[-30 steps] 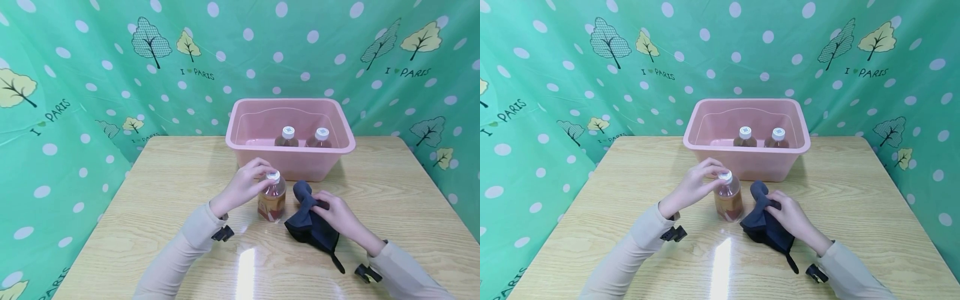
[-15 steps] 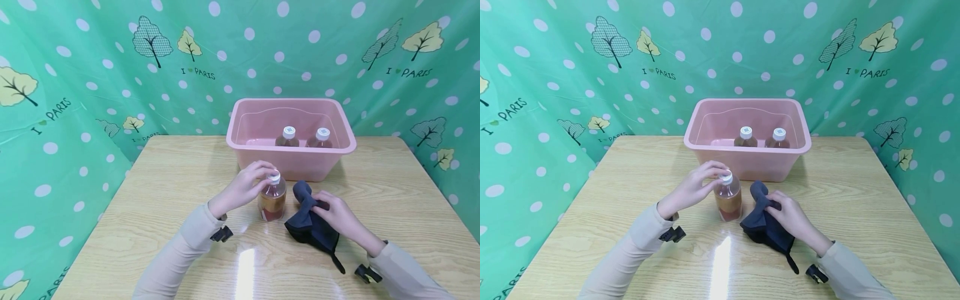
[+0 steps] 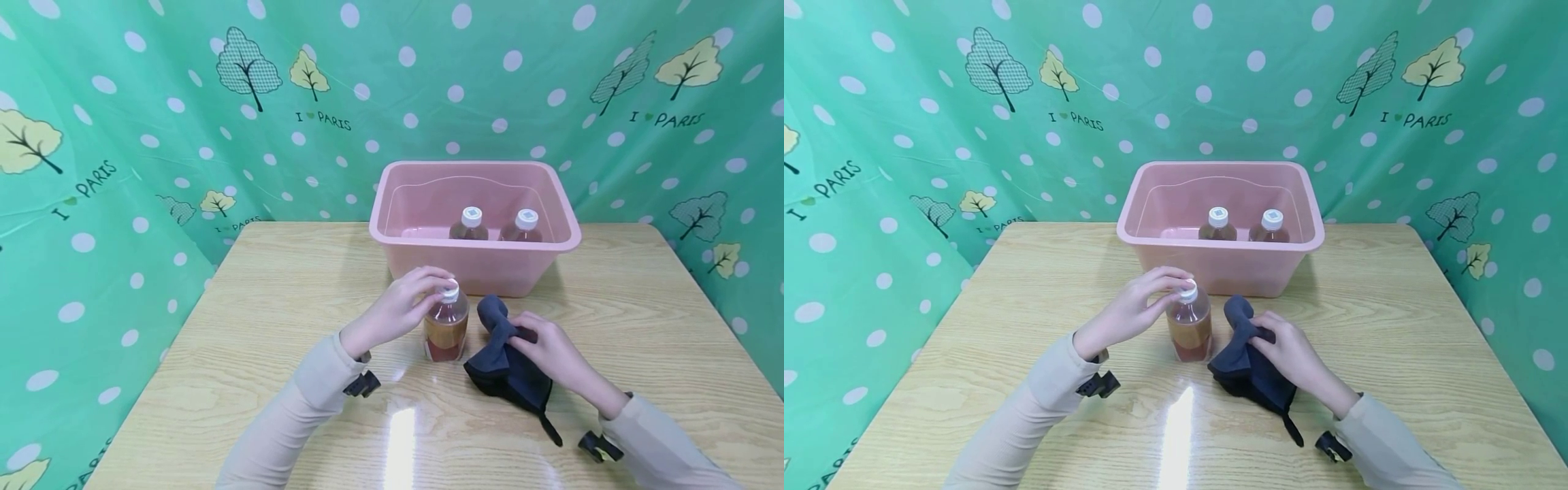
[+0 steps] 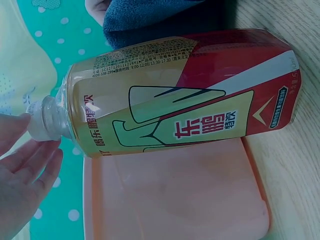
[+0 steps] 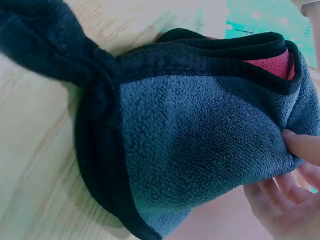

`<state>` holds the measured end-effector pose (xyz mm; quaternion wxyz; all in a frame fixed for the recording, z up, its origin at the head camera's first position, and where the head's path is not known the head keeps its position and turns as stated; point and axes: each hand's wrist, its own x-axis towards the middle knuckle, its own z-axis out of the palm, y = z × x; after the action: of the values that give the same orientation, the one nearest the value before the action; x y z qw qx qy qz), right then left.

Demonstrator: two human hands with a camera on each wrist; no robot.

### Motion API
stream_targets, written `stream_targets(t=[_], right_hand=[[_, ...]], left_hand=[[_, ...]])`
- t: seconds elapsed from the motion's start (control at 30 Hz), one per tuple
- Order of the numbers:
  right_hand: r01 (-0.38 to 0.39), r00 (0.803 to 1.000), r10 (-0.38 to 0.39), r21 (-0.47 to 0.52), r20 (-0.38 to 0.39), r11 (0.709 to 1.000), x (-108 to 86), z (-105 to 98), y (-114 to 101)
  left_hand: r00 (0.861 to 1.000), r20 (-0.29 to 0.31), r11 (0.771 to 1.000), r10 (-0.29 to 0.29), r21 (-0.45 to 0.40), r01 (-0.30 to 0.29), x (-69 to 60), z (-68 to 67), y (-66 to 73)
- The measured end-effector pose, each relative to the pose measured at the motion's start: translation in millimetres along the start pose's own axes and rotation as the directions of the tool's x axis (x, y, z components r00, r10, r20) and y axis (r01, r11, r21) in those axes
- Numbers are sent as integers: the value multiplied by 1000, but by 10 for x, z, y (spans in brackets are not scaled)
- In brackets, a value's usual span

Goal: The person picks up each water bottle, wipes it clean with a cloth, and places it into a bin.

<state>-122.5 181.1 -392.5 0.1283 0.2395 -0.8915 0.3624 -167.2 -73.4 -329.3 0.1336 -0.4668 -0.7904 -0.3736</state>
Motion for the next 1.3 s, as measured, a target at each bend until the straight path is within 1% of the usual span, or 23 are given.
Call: stream_targets(t=[0.13, 0.3, 0.47, 0.57, 0.7, 0.8, 1.0, 1.3], right_hand=[[13, 1000, -13, 16, -8, 1000, 27, -14, -18], [8, 1000, -8, 16, -10, 1000, 77, -39, -49], [17, 1000, -17, 28, -12, 999, 143, -64, -90], [36, 999, -36, 43, -18, 998, 192, -79, -125], [64, 997, -62, 67, -35, 996, 256, -100, -176], [73, 997, -69, 83, -42, 994, 294, -112, -212], [71, 997, -68, 85, -31, 994, 352, -114, -280], [59, 998, -57, 82, -21, 995, 413, -73, -331]], left_hand=[[1000, -16, 1000, -10, -16, 9, -3, 9, 10], [998, -59, 999, -20, -30, 19, -12, 37, 9], [994, -93, 998, -51, -49, 46, -11, 77, -11], [992, -110, 996, -62, -71, 55, -10, 94, -21], [990, -128, 995, -58, -90, 46, -8, 109, -28], [989, -138, 995, -50, -87, 38, -5, 116, -34], [987, -155, 997, -33, -76, 21, -5, 116, -41], [988, -151, 998, -23, -66, 13, -4, 111, -56]])
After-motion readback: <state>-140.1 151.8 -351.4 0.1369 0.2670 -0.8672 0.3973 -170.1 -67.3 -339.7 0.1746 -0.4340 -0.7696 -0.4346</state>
